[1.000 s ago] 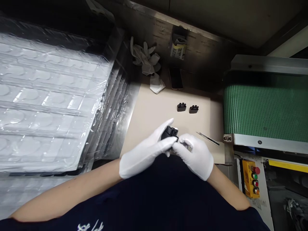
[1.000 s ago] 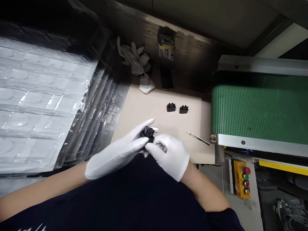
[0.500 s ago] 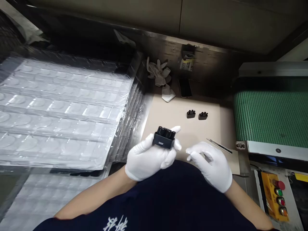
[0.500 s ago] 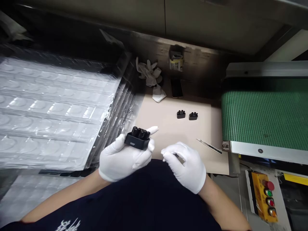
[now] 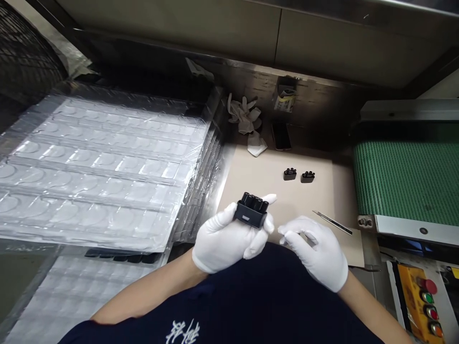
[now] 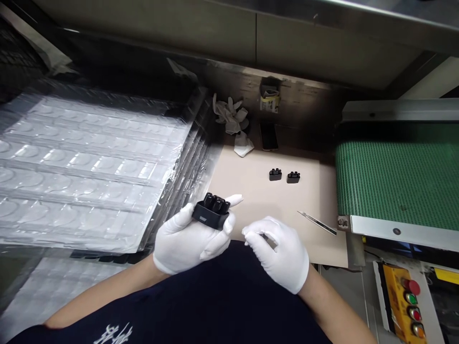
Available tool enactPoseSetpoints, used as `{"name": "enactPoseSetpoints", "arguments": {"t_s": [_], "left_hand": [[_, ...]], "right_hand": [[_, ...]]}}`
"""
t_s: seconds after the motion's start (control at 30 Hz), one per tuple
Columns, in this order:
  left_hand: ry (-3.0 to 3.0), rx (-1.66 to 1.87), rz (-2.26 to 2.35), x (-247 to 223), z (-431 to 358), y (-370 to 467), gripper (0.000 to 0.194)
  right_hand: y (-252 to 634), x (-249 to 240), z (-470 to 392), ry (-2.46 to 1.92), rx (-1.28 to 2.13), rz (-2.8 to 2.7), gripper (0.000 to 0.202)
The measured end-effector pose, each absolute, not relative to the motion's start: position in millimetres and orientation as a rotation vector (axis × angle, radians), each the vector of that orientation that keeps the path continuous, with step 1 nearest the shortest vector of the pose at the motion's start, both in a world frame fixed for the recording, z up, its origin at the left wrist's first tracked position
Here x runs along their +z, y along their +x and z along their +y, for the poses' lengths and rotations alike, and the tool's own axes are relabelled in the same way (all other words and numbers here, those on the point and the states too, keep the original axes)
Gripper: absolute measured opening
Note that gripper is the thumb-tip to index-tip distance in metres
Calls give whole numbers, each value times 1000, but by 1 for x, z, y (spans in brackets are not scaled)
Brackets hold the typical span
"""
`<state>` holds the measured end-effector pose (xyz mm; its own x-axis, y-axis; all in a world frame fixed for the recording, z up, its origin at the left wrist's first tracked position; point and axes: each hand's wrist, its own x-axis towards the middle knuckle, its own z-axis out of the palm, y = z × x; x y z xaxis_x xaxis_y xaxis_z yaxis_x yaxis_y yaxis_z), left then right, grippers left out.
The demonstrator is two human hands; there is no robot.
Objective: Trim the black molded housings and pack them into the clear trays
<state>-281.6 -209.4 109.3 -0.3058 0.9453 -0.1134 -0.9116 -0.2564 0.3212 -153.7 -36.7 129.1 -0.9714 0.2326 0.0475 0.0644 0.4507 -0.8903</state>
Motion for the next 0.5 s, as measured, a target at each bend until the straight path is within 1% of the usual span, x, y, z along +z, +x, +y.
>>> {"name": "enactPoseSetpoints", "arguments": {"t_s": [0.27, 0.5], "left_hand": [[121, 1772, 416, 109, -206, -278, 57], [142, 1753, 446, 109, -204, -276, 50]], "right_hand": [[-158, 134, -37, -442, 1392, -2394, 13], [-156, 131, -35, -495, 1441, -2366, 15]]}}
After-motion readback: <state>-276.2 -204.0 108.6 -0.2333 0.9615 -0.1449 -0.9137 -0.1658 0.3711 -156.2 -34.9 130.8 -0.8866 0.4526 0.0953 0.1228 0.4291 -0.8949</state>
